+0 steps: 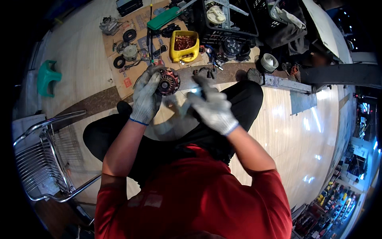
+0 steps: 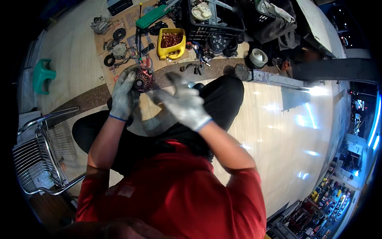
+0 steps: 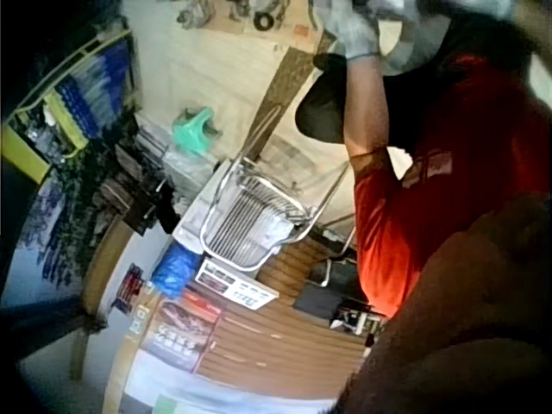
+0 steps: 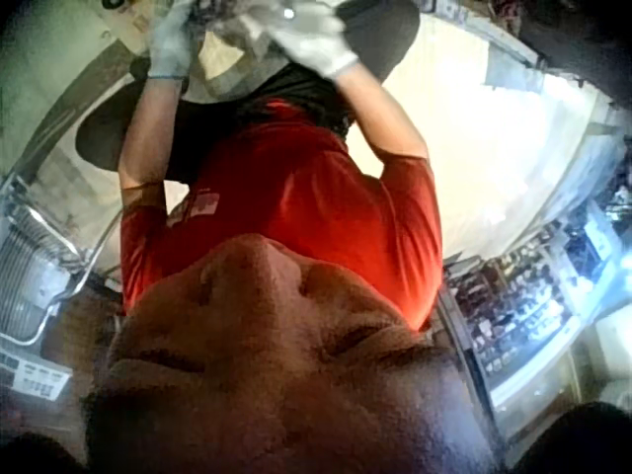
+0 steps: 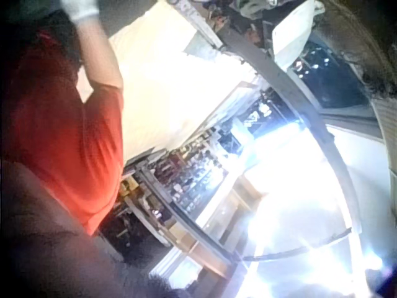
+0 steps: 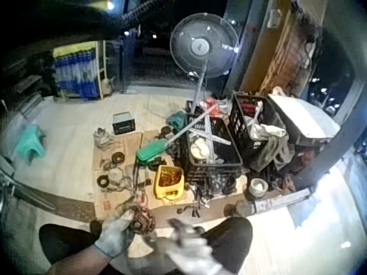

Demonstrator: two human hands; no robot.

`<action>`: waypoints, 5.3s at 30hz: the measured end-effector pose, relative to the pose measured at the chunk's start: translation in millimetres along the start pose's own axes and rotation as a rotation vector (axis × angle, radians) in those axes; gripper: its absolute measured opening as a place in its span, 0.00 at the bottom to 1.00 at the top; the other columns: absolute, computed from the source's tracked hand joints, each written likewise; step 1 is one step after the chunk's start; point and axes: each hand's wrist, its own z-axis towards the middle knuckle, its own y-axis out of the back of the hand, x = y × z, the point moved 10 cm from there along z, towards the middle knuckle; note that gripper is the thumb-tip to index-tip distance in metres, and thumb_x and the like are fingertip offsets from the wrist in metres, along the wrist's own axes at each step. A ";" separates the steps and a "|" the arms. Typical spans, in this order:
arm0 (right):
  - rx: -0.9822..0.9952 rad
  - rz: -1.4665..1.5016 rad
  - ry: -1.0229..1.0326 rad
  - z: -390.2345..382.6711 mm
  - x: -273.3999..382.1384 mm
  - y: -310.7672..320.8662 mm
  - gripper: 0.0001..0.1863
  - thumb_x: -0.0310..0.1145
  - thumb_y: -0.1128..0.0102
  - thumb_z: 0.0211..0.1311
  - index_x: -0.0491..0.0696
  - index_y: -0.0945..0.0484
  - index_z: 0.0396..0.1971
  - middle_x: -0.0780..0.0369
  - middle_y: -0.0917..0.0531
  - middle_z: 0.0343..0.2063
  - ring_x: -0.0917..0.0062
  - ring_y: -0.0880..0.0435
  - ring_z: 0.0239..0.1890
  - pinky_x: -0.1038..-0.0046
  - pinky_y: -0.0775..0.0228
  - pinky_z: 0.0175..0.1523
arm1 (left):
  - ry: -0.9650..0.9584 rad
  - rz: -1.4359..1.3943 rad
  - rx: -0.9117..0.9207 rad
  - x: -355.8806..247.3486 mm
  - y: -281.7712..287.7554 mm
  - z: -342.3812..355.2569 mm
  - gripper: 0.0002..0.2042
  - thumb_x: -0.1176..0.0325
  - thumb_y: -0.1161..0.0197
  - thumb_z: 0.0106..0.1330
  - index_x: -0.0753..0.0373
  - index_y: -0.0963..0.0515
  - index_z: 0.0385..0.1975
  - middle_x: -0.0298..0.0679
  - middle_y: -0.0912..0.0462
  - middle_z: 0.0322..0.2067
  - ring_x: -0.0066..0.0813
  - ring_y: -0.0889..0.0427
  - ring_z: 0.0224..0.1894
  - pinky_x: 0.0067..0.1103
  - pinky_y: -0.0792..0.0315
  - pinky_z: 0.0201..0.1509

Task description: The person winds copper wire onto an electric motor stator by hand while wearing gloves, guiding the wire through the slots and pulling it tight.

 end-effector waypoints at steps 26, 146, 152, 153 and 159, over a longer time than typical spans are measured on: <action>0.404 0.153 0.062 -2.2 -55.4 -74.5 0.17 0.42 0.46 0.70 0.44 0.18 0.43 0.49 0.17 0.30 0.58 0.17 0.35 0.65 0.28 0.42 | 0.082 -0.383 -0.144 -5.3 34.6 9.6 0.17 0.66 0.47 0.74 0.68 0.29 0.57 0.47 0.20 0.51 0.38 0.18 0.52 0.36 0.22 0.59; 0.066 -0.197 0.559 19.4 42.8 -47.7 0.10 0.30 0.49 0.63 0.44 0.21 0.39 0.53 0.19 0.38 0.54 0.19 0.40 0.61 0.27 0.41 | -0.017 -0.256 -0.193 -17.6 32.0 17.8 0.17 0.69 0.44 0.72 0.69 0.32 0.57 0.48 0.22 0.52 0.42 0.19 0.53 0.35 0.19 0.56; 0.048 -0.232 0.404 -37.3 -18.4 12.6 0.11 0.39 0.46 0.68 0.49 0.19 0.36 0.52 0.19 0.34 0.54 0.18 0.37 0.59 0.26 0.38 | 0.014 -0.341 -0.350 -10.6 52.0 20.8 0.22 0.63 0.39 0.70 0.65 0.31 0.60 0.47 0.24 0.56 0.43 0.24 0.58 0.43 0.27 0.62; 0.039 -0.302 0.357 -50.8 -38.7 29.3 0.09 0.37 0.43 0.66 0.47 0.19 0.36 0.51 0.19 0.32 0.53 0.18 0.35 0.60 0.27 0.36 | 0.041 -0.343 -0.383 -8.3 59.7 23.2 0.22 0.63 0.40 0.70 0.64 0.31 0.61 0.47 0.24 0.56 0.44 0.25 0.59 0.43 0.29 0.63; -0.150 -0.769 -0.013 -143.8 -202.6 150.3 0.11 0.46 0.44 0.68 0.56 0.18 0.37 0.57 0.15 0.31 0.60 0.15 0.34 0.60 0.25 0.34 | 0.111 -0.290 -0.228 -13.5 60.8 22.4 0.24 0.61 0.45 0.73 0.64 0.35 0.66 0.52 0.30 0.63 0.45 0.28 0.63 0.41 0.30 0.66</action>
